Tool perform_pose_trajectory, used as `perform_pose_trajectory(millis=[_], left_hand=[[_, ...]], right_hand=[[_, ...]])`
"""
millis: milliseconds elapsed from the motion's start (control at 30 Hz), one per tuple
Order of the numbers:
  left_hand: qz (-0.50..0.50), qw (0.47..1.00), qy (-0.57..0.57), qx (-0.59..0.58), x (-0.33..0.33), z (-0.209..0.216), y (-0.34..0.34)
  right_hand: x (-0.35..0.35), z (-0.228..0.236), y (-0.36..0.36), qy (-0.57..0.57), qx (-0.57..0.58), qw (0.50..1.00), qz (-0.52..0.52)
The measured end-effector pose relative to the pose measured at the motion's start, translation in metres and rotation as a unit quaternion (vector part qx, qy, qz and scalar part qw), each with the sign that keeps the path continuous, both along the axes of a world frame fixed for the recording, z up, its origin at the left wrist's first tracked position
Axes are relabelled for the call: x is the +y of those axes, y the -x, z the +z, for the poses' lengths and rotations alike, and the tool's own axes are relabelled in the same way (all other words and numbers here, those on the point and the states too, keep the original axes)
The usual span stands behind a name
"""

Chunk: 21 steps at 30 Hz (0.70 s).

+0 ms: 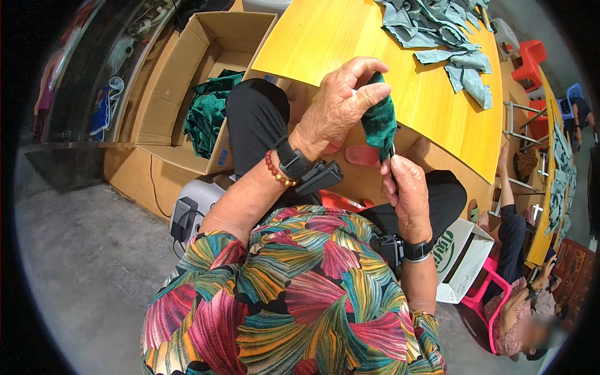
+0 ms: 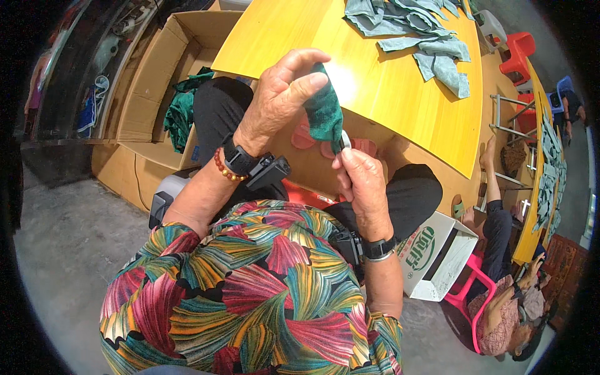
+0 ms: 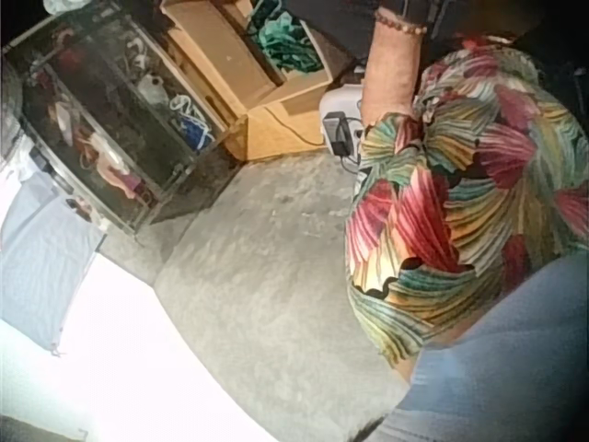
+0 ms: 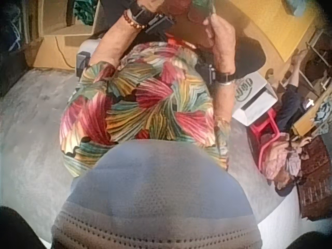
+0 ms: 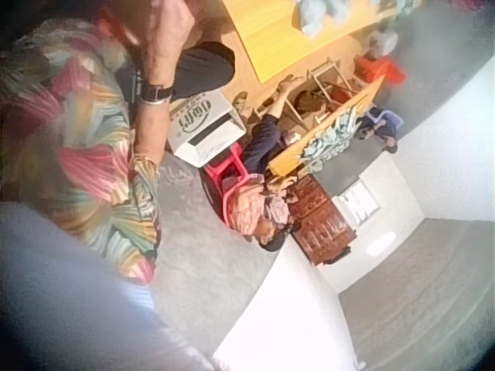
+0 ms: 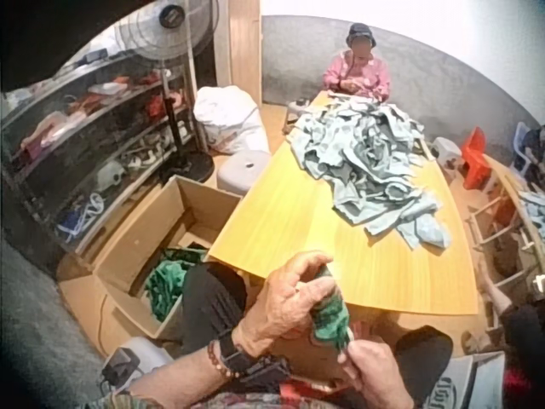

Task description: Turning fabric tubes inside out using a thin metal rod.

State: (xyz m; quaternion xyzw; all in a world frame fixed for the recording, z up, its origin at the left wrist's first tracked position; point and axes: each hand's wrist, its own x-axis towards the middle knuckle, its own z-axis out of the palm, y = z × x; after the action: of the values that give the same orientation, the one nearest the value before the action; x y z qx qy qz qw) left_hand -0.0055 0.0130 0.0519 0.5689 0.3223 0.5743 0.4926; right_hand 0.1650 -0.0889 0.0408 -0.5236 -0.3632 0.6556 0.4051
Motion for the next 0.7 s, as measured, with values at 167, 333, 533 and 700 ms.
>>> perform_pose_trajectory(millis=[167, 333, 533, 700], left_hand=[[0.011, 0.999, 0.042, -0.031, 0.002, -0.005, -0.007], [0.031, 0.996, 0.071, -0.048, 0.003, -0.010, -0.013], [0.018, 0.972, 0.174, -0.154, -0.001, -0.009, -0.026], [0.021, 0.990, 0.107, -0.092, -0.008, -0.018, -0.036]], right_hand=[[-0.002, -0.002, 0.007, -0.010, -0.023, 1.000, -0.015], [-0.006, -0.007, 0.005, -0.062, -0.086, 0.994, -0.018], [-0.007, -0.011, 0.004, -0.064, -0.100, 0.993, -0.028], [-0.006, -0.008, 0.014, 0.031, 0.030, 0.998, -0.045]])
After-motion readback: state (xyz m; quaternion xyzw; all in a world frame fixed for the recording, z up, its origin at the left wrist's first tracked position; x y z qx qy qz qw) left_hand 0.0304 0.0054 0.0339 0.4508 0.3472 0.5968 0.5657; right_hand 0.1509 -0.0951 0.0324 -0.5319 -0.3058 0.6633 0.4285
